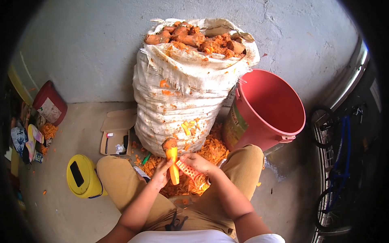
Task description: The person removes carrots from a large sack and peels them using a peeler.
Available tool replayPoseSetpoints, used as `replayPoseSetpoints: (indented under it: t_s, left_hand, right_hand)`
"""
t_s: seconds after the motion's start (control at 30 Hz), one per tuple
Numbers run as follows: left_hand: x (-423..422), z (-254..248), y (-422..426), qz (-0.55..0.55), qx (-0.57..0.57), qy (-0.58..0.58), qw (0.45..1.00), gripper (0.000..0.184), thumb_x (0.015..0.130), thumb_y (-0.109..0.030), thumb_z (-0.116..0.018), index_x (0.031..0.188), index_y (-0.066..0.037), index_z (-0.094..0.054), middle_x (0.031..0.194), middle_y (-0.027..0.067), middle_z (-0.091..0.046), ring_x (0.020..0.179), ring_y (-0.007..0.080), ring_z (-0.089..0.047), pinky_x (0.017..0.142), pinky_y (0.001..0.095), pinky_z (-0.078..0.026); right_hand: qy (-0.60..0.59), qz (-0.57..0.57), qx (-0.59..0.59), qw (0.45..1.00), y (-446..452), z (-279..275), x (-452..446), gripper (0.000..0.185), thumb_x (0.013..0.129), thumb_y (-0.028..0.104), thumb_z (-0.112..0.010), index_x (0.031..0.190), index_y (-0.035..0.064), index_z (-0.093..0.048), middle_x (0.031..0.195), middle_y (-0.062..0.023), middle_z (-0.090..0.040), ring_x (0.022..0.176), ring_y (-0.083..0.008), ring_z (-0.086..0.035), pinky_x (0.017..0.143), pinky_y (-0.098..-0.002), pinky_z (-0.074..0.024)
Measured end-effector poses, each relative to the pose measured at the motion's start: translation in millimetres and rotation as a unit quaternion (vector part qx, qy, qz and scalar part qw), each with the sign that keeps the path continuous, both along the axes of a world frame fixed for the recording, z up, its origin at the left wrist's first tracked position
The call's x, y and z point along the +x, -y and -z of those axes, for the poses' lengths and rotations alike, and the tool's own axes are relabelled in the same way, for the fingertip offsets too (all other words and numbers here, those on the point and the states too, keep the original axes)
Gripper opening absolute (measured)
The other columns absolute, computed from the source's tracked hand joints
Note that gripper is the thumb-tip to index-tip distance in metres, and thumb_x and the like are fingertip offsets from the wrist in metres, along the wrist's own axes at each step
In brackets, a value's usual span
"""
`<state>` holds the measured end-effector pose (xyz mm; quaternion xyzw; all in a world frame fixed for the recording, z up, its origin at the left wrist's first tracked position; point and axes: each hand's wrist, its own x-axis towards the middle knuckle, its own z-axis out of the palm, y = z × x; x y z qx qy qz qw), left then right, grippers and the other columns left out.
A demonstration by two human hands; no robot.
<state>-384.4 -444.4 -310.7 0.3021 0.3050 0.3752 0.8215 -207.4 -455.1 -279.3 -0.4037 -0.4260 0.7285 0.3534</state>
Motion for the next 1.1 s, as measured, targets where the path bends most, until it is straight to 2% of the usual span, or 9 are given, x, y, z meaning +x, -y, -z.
replayPoseSetpoints:
  t_s: [0.1,0.3,0.47,0.73,0.77,0.97,1.0,1.03,1.1]
  left_hand:
    - [-1,1,1,0.021,-0.041,-0.008,0.999,0.031,0.083,-0.024,-0.052,0.107,-0.007,-0.043,0.094,0.0068,-0.051,0.077,0.0189,-0.054,0.059,0.0339,-0.048]
    - [2,3,5,0.078,-0.040,-0.085,0.993,0.033,0.078,-0.018,-0.059,0.103,-0.008,-0.040,0.081,0.0023,-0.048,0.060,0.0094,-0.047,0.042,0.0218,-0.039]
    - [9,-8,8,0.105,0.004,-0.159,0.982,0.037,0.076,-0.011,-0.062,0.104,-0.007,-0.038,0.078,0.0012,-0.049,0.057,0.0079,-0.046,0.043,0.0214,-0.039]
    - [18,14,14,0.115,0.119,-0.251,0.954,0.042,0.074,-0.003,-0.062,0.110,-0.006,-0.041,0.075,-0.0005,-0.051,0.055,0.0062,-0.043,0.049,0.0207,-0.037]
    - [18,13,14,0.122,0.128,-0.265,0.948,0.040,0.074,-0.003,-0.062,0.109,-0.005,-0.043,0.074,-0.0006,-0.051,0.055,0.0062,-0.043,0.049,0.0208,-0.037]
    - [16,33,20,0.143,0.132,-0.217,0.957,0.038,0.075,-0.005,-0.059,0.108,-0.001,-0.042,0.081,0.0036,-0.053,0.056,0.0071,-0.045,0.049,0.0222,-0.039]
    - [14,39,21,0.134,0.144,-0.199,0.960,0.038,0.075,-0.007,-0.059,0.107,0.001,-0.041,0.083,0.0053,-0.054,0.055,0.0076,-0.046,0.048,0.0230,-0.040]
    - [13,32,20,0.150,0.161,-0.243,0.945,0.041,0.075,-0.007,-0.059,0.110,0.001,-0.039,0.088,0.0061,-0.052,0.061,0.0081,-0.046,0.052,0.0228,-0.040]
    - [11,20,19,0.182,0.191,-0.326,0.908,0.049,0.075,-0.008,-0.060,0.116,0.001,-0.035,0.098,0.0076,-0.049,0.072,0.0091,-0.047,0.058,0.0224,-0.041]
  right_hand:
    - [0.143,0.147,-0.002,0.979,-1,-14,13,0.030,0.088,0.030,-0.046,0.088,0.0015,-0.055,0.071,-0.0001,-0.055,0.060,-0.0062,-0.049,0.057,-0.0200,-0.0413]
    - [-0.068,0.424,-0.010,0.903,-23,15,51,0.024,0.087,0.025,-0.048,0.090,0.0012,-0.053,0.079,-0.0037,-0.058,0.066,-0.0103,-0.054,0.059,-0.0247,-0.0445]
    - [-0.048,0.388,-0.023,0.920,-19,14,42,0.030,0.078,0.012,-0.060,0.101,0.0013,-0.045,0.088,-0.0059,-0.056,0.073,-0.0134,-0.056,0.064,-0.0279,-0.0476]
    - [0.003,0.410,0.113,0.905,-15,11,-5,0.015,0.079,0.010,-0.059,0.090,0.0014,-0.053,0.076,-0.0006,-0.058,0.064,-0.0074,-0.053,0.057,-0.0209,-0.0440]
    - [-0.009,0.429,0.115,0.896,-15,13,-13,0.017,0.079,0.012,-0.059,0.089,0.0002,-0.052,0.074,-0.0027,-0.058,0.063,-0.0079,-0.052,0.055,-0.0229,-0.0432]
    - [0.454,0.401,0.281,0.744,-9,11,-23,0.017,0.080,0.012,-0.055,0.085,-0.0029,-0.051,0.072,-0.0150,-0.056,0.060,-0.0235,-0.054,0.057,-0.0306,-0.0435]
    - [0.375,0.443,0.285,0.762,-14,3,-19,0.014,0.080,0.010,-0.054,0.084,-0.0026,-0.051,0.072,-0.0149,-0.056,0.062,-0.0229,-0.055,0.058,-0.0308,-0.0437]
    - [0.378,0.502,0.338,0.701,-24,7,-7,0.013,0.080,0.010,-0.054,0.084,-0.0024,-0.051,0.072,-0.0147,-0.056,0.063,-0.0224,-0.055,0.058,-0.0312,-0.0437]
    - [0.351,0.587,0.237,0.690,-35,1,23,0.011,0.081,0.008,-0.052,0.082,-0.0021,-0.049,0.071,-0.0142,-0.057,0.060,-0.0215,-0.054,0.058,-0.0310,-0.0437]
